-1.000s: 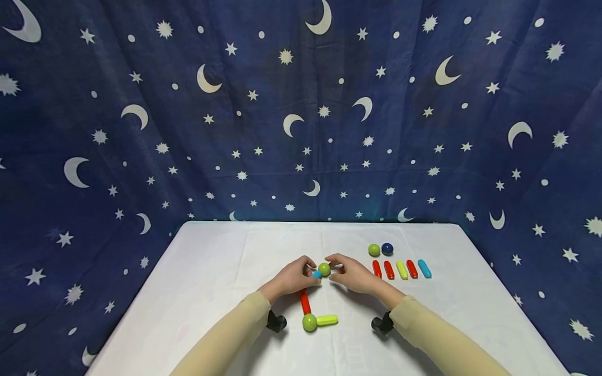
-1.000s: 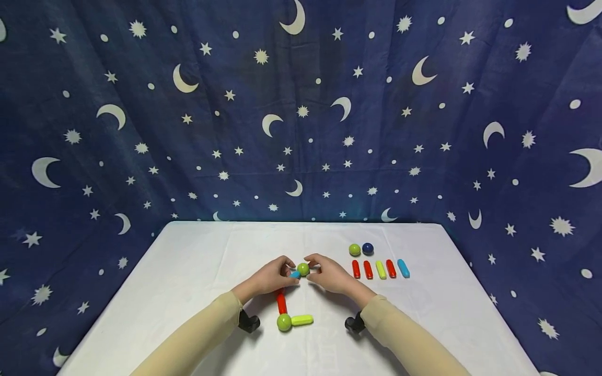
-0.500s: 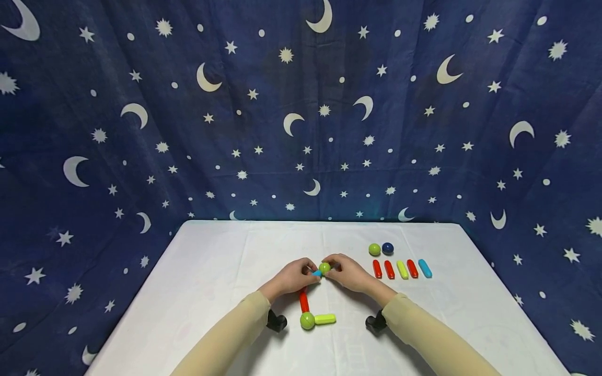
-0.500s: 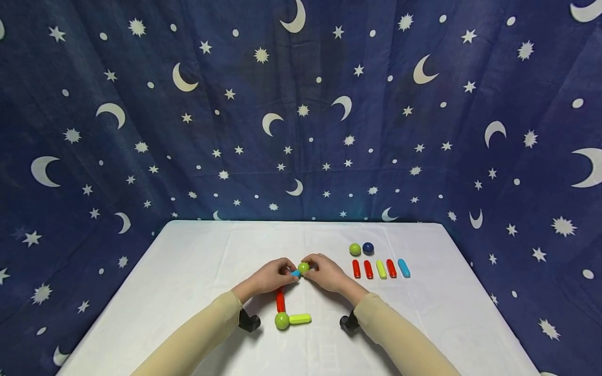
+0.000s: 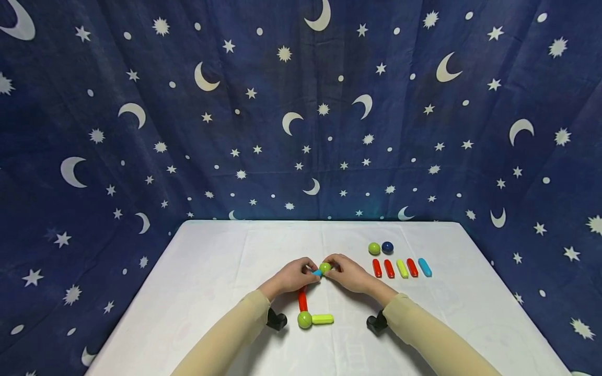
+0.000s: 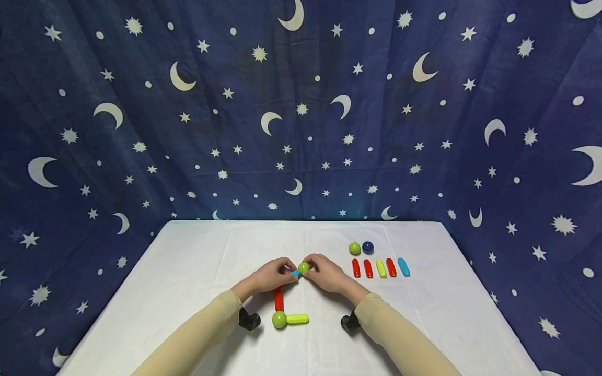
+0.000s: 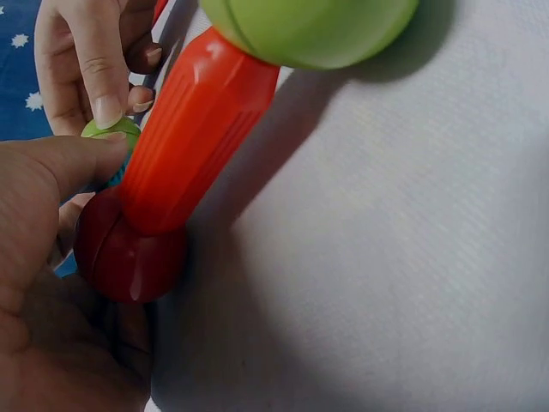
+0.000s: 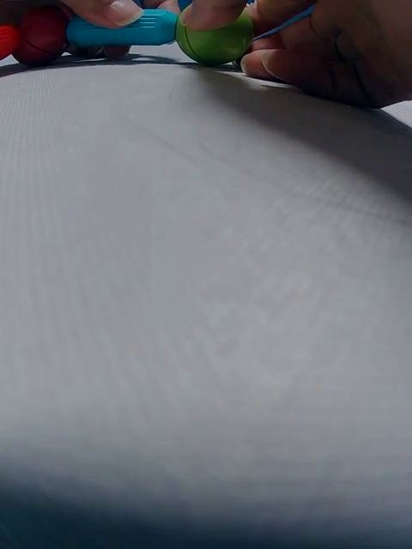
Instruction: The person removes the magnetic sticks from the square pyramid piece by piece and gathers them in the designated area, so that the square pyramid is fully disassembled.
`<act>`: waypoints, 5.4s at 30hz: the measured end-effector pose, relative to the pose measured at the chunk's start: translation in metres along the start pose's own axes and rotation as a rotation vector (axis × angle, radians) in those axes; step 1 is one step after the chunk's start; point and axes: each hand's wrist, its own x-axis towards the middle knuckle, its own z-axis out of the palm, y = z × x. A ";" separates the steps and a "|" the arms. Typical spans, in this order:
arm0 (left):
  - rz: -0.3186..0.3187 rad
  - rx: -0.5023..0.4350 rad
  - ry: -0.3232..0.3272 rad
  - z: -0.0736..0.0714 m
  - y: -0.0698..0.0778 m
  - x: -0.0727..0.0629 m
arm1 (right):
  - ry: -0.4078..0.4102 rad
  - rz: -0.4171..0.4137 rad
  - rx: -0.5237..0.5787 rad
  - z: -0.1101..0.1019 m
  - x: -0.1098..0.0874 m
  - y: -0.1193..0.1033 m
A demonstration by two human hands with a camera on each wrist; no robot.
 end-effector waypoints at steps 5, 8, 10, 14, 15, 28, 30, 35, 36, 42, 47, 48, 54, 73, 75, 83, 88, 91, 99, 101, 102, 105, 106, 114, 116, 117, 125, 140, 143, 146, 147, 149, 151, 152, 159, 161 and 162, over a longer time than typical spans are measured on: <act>0.006 0.007 -0.006 0.000 0.001 0.000 | -0.011 0.001 0.010 -0.001 -0.001 0.000; 0.005 0.011 -0.008 -0.001 0.002 0.000 | -0.016 0.007 0.031 -0.002 -0.001 -0.002; 0.005 0.018 -0.008 -0.001 0.001 0.000 | -0.014 0.017 0.049 -0.002 -0.001 -0.002; 0.007 0.018 -0.004 0.000 0.000 0.000 | 0.003 0.041 0.090 -0.003 -0.001 0.000; 0.008 0.014 -0.004 0.000 0.000 0.000 | 0.004 0.043 0.107 -0.004 -0.002 0.000; 0.033 0.022 0.000 -0.003 0.000 -0.004 | 0.206 -0.032 0.159 -0.068 -0.024 -0.001; 0.033 0.028 -0.002 -0.004 0.000 -0.004 | 0.254 0.002 0.144 -0.085 -0.028 0.005; 0.030 0.035 0.002 -0.004 -0.001 -0.004 | 0.339 0.113 0.103 -0.122 -0.038 0.027; 0.028 0.035 0.003 -0.004 -0.001 -0.004 | 0.353 0.133 0.093 -0.128 -0.040 0.033; 0.023 0.038 0.001 -0.002 -0.001 -0.004 | 0.409 0.220 0.073 -0.148 -0.048 0.065; 0.023 0.031 -0.001 -0.002 -0.001 -0.003 | 0.399 0.282 0.052 -0.151 -0.052 0.084; 0.026 0.030 -0.001 -0.002 -0.001 -0.003 | 0.392 0.294 0.044 -0.151 -0.052 0.087; 0.021 0.028 -0.006 -0.002 -0.003 -0.001 | 0.359 0.345 0.005 -0.148 -0.053 0.102; 0.033 0.046 0.000 -0.003 -0.002 0.000 | 0.307 0.411 -0.057 -0.138 -0.046 0.119; 0.027 0.046 -0.002 -0.002 -0.002 0.000 | 0.307 0.419 -0.051 -0.137 -0.046 0.118; 0.024 0.047 -0.004 -0.002 -0.004 0.001 | 0.297 0.428 -0.035 -0.138 -0.046 0.118; 0.027 0.043 -0.006 -0.002 -0.004 0.001 | 0.286 0.433 -0.023 -0.139 -0.046 0.118; 0.029 0.040 -0.005 -0.002 -0.004 0.001 | 0.284 0.434 -0.020 -0.139 -0.046 0.118; 0.038 0.051 0.000 -0.003 -0.006 -0.001 | 0.284 0.445 -0.011 -0.139 -0.049 0.115; 0.041 0.059 0.001 -0.005 -0.006 -0.003 | 0.311 0.422 -0.030 -0.140 -0.050 0.113; 0.043 0.060 0.001 -0.006 -0.006 -0.005 | 0.329 0.408 -0.044 -0.140 -0.051 0.112; 0.049 0.082 0.022 -0.014 -0.009 -0.011 | 0.400 0.361 -0.078 -0.143 -0.052 0.107; 0.048 0.096 0.036 -0.017 -0.009 -0.014 | 0.424 0.347 -0.082 -0.145 -0.053 0.104; -0.084 0.178 0.118 -0.033 -0.012 -0.040 | 0.504 0.164 -0.018 -0.137 -0.048 0.059; -0.098 0.180 0.100 -0.030 -0.012 -0.046 | 0.477 0.101 -0.006 -0.127 -0.043 0.046; -0.101 0.181 0.089 -0.027 -0.012 -0.047 | 0.456 0.074 0.004 -0.121 -0.041 0.040; -0.094 0.198 0.090 -0.008 -0.005 -0.045 | 0.183 -0.043 -0.018 -0.051 -0.020 0.005; 0.041 0.173 -0.016 -0.007 -0.001 -0.013 | 0.028 -0.049 -0.163 0.004 -0.007 -0.006; 0.053 0.174 -0.027 -0.007 -0.002 -0.011 | 0.025 -0.046 -0.186 0.004 -0.006 -0.004; 0.060 0.179 -0.031 -0.008 -0.002 -0.010 | 0.019 -0.051 -0.203 0.004 -0.006 -0.004; 0.059 0.181 -0.031 -0.008 -0.002 -0.009 | 0.017 -0.056 -0.207 0.003 -0.006 -0.004; 0.054 0.185 -0.030 -0.008 -0.002 -0.009 | 0.004 -0.070 -0.204 0.002 -0.007 -0.004; 0.048 0.186 -0.030 -0.008 -0.002 -0.009 | -0.012 -0.086 -0.203 0.002 -0.008 -0.005; 0.042 0.188 -0.030 -0.007 -0.002 -0.009 | -0.021 -0.090 -0.203 0.001 -0.008 -0.005; 0.025 0.194 -0.035 -0.007 0.000 -0.010 | -0.048 -0.095 -0.179 -0.001 -0.009 -0.002; 0.025 0.199 -0.032 -0.007 0.001 -0.010 | -0.049 -0.084 -0.155 -0.002 -0.010 -0.001; 0.024 0.201 -0.032 -0.007 0.001 -0.011 | -0.048 -0.079 -0.141 -0.003 -0.010 0.000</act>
